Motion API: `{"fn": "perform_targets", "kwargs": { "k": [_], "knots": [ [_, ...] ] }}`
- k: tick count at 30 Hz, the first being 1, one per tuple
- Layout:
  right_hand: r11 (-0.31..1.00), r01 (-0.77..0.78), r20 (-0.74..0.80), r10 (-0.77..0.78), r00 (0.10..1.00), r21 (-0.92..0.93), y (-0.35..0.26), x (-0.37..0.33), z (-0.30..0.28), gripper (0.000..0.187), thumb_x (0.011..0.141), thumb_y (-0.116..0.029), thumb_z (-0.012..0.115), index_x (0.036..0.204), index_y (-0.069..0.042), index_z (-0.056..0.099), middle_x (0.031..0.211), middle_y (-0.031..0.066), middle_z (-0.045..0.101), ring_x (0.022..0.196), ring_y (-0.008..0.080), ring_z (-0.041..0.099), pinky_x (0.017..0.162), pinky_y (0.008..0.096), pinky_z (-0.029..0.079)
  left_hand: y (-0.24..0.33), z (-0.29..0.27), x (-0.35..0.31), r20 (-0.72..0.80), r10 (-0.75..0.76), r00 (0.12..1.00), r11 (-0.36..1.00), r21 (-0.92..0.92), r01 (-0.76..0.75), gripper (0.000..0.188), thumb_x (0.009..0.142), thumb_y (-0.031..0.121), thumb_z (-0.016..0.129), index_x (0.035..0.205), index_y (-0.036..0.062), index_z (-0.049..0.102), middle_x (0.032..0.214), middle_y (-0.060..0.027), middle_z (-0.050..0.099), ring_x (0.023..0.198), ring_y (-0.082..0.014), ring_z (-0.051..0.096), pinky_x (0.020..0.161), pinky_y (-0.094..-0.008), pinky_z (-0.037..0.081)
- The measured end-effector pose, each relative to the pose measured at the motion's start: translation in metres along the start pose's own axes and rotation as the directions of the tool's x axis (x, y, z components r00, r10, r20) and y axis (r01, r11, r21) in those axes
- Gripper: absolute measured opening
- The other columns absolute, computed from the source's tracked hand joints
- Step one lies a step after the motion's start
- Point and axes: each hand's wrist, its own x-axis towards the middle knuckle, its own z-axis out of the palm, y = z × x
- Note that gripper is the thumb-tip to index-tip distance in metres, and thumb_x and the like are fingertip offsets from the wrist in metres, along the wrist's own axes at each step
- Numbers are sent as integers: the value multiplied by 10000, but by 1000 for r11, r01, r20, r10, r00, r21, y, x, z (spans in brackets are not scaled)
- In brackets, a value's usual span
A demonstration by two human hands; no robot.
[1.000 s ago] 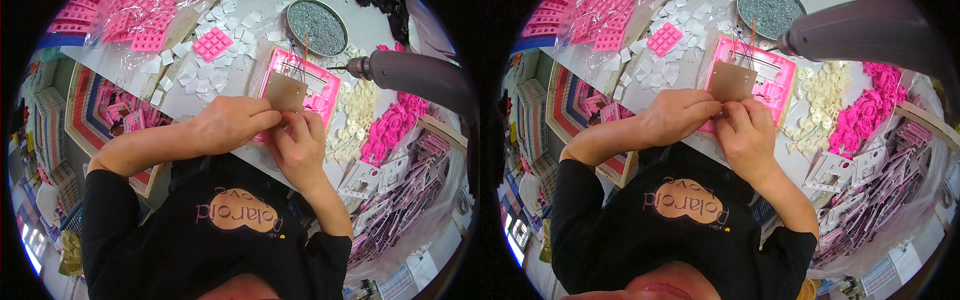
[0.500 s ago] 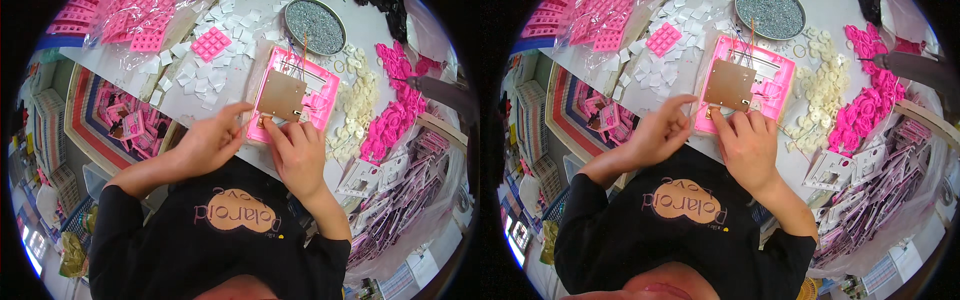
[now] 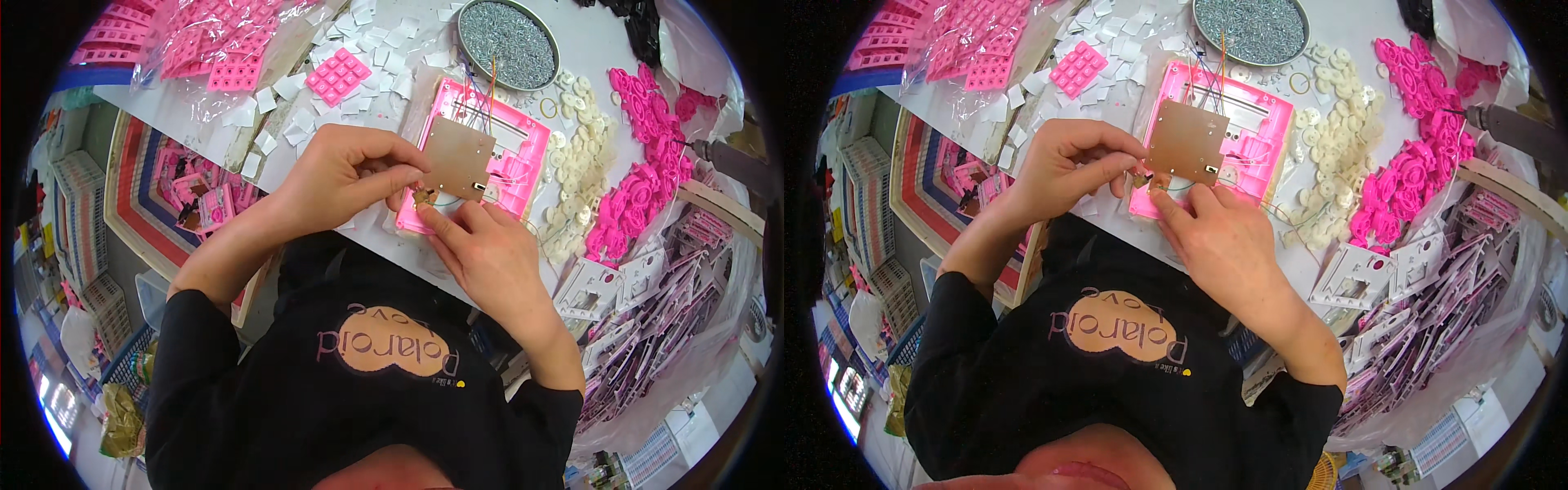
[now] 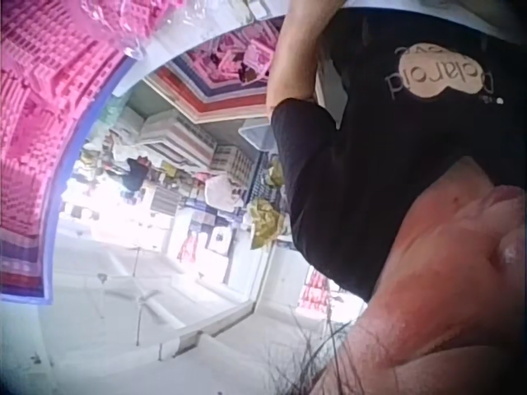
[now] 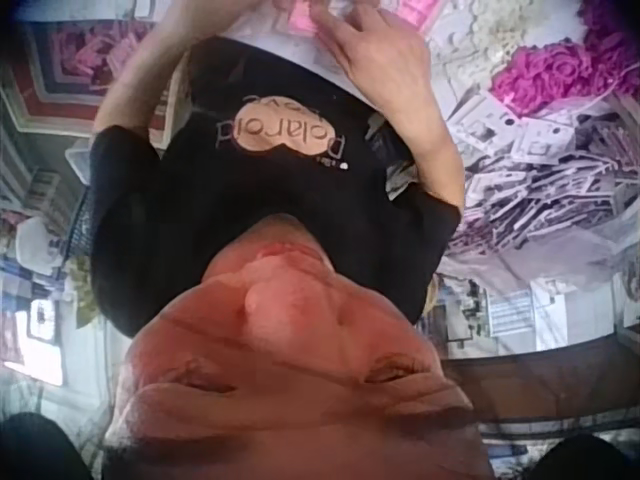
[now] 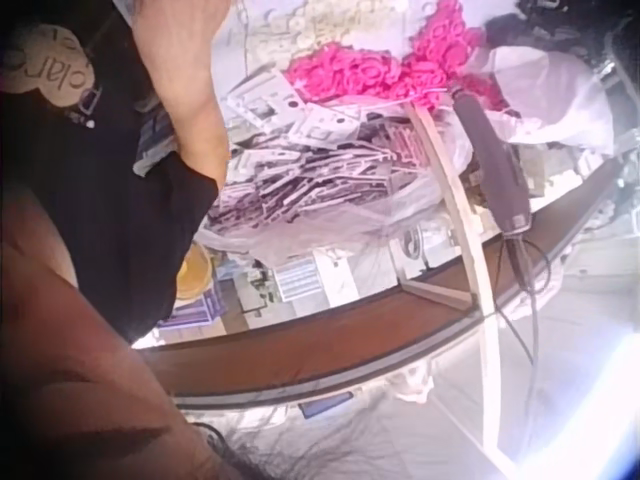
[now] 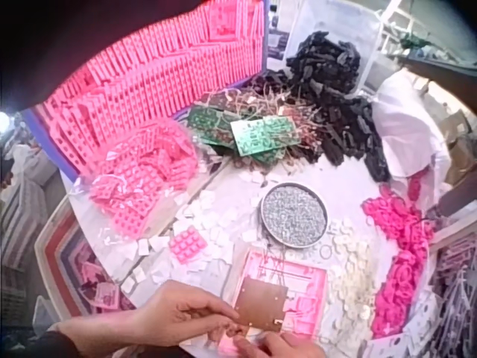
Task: Assembling a pink toy calculator by installing a circuit board, internal components, and plastic casing parts.
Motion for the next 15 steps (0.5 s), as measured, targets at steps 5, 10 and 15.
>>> {"fn": "perform_targets", "kwargs": {
  "k": [5, 10, 15],
  "knots": [
    [995, -73, -26, 75, 997, 72, 2, 25, 3, 159, 862, -189, 724, 985, -94, 692, 805, 91, 675, 688, 289, 674, 567, 416, 511, -7, 8, 0, -75, 72, 995, 994, -75, -77, 227, 961, -22, 610, 1178, -46, 670, 1010, -104, 746, 786, -111, 718, 602, -207, 513],
    [989, -121, 46, 117, 992, 84, 2, 35, 2, 133, 897, -167, 655, 866, -38, 638, 750, 140, 696, 667, 330, 696, 570, 444, 529, -2, 5, -6, -154, 36, 987, 997, 68, -26, 156, 936, -18, 647, 1083, -42, 695, 930, -81, 741, 773, -96, 708, 604, -208, 511],
    [989, -130, -38, 133, 990, 76, 6, 40, 12, 255, 859, -295, 755, 823, -64, 651, 633, 130, 646, 619, 338, 669, 545, 456, 514, -4, 7, -8, -181, 217, 959, 929, 339, -146, 84, 891, -4, 708, 970, -23, 728, 823, -46, 718, 666, -52, 624, 581, -203, 465]
  ]
}}
